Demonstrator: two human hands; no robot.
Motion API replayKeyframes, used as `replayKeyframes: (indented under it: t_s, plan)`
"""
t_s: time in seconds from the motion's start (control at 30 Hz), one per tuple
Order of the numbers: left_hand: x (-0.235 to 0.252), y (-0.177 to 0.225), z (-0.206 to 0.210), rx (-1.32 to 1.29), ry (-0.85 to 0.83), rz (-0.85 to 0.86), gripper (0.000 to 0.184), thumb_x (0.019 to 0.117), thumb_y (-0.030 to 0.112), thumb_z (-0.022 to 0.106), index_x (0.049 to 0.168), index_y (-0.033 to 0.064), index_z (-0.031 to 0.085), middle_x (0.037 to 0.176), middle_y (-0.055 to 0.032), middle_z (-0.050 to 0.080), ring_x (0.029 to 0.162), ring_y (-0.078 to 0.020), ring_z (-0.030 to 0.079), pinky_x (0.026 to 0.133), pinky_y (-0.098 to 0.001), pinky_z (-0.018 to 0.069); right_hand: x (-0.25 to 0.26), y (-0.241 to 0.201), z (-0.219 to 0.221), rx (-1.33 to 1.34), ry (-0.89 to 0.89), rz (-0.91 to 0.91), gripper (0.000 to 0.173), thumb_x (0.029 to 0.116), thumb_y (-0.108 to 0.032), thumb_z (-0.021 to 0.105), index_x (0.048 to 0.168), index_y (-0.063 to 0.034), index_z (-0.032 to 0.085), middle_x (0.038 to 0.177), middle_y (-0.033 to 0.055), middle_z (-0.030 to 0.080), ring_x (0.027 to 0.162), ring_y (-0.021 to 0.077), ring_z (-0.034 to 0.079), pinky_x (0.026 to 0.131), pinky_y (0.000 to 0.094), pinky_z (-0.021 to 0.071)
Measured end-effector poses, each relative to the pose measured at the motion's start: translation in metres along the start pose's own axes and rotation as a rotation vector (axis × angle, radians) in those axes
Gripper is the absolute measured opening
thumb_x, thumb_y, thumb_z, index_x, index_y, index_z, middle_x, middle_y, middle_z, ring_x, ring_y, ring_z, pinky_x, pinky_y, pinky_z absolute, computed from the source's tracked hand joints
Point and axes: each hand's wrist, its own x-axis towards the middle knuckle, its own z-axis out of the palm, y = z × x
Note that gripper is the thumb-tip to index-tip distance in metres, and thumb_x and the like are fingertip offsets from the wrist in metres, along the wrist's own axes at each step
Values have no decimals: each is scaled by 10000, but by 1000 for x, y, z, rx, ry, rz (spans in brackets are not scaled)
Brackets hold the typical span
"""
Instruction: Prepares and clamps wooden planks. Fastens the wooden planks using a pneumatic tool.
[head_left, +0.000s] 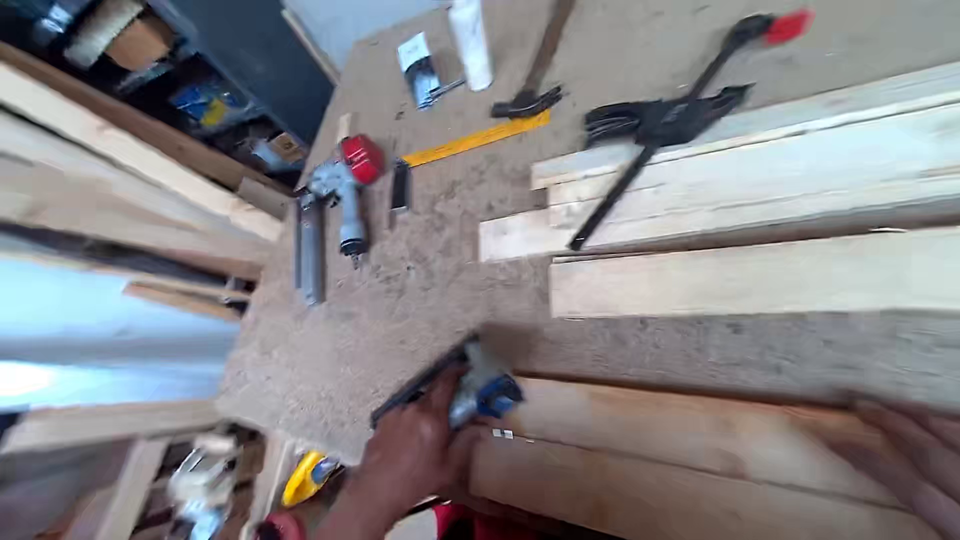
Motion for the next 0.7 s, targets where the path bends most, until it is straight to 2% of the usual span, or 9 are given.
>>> replayKeyframes:
  t_s: [0.1,0.23,0.3,0.33,0.4,0.43,0.5,0.63,0.7]
  plan:
    - [37,-1,-12,22,161,154,703,963,653,548,1373,89,635,1214,-155,705,1048,-318,718,837,-534,605,-7,-4,22,-54,98,-23,1338,418,-537,988,1577,-218,400,1635,263,303,1502,491,287,1163,705,294]
    - [106,66,-59,-141,472,403,506,976,523,595,1200,90,728,1209,-152,683,1074,-337,690,827,-526,599,28,-18,24,-122,-18,82,1499,351,-502,1018,1618,-235,264,1645,282,244,1490,520,282,1154,751,245]
    - [158,111,-66,-146,401,372,549,983,546,587,1264,84,682,1282,-167,636,1125,-381,652,838,-590,581,23,-30,19,-85,-6,110,1334,489,-548,983,1599,-204,329,1641,242,297,1492,500,297,1167,747,223]
    - [186,132,-66,-125,321,316,588,982,559,583,1312,76,648,1313,-186,611,1148,-408,634,847,-615,568,16,-36,17,-71,40,104,1126,626,-566,922,1556,-193,406,1615,190,377,1485,457,341,1180,713,246]
    - [232,164,-60,-64,134,209,623,986,543,589,1386,66,561,1298,-225,615,1102,-439,653,850,-648,545,-4,-44,18,-54,165,113,698,891,-589,698,1430,-173,543,1526,86,524,1452,350,434,1191,610,314]
    - [248,177,-56,-42,70,186,591,996,483,597,1399,55,536,1255,-250,641,1074,-459,666,847,-667,536,-17,-45,21,-36,241,138,603,946,-594,621,1377,-174,589,1476,50,576,1421,306,481,1179,565,357]
    - [266,194,-51,-42,14,144,469,989,319,579,1369,48,534,1139,-270,683,1044,-480,677,833,-693,523,-48,-41,32,34,364,216,552,965,-595,591,1337,-189,629,1422,7,623,1376,241,530,1143,502,415]
    - [256,195,-65,-386,2,143,398,1048,288,492,1320,14,590,1101,-285,673,1005,-465,663,855,-702,507,-97,-5,75,415,647,317,511,929,-528,697,1304,-181,686,1292,17,700,1249,176,632,1085,442,511]
    - [210,210,-56,-659,2,150,391,1085,338,474,1339,60,578,939,-157,621,717,-272,573,642,-484,502,-123,-3,91,745,829,334,355,940,-362,735,1194,-113,737,1168,27,752,1119,167,706,1005,411,584]
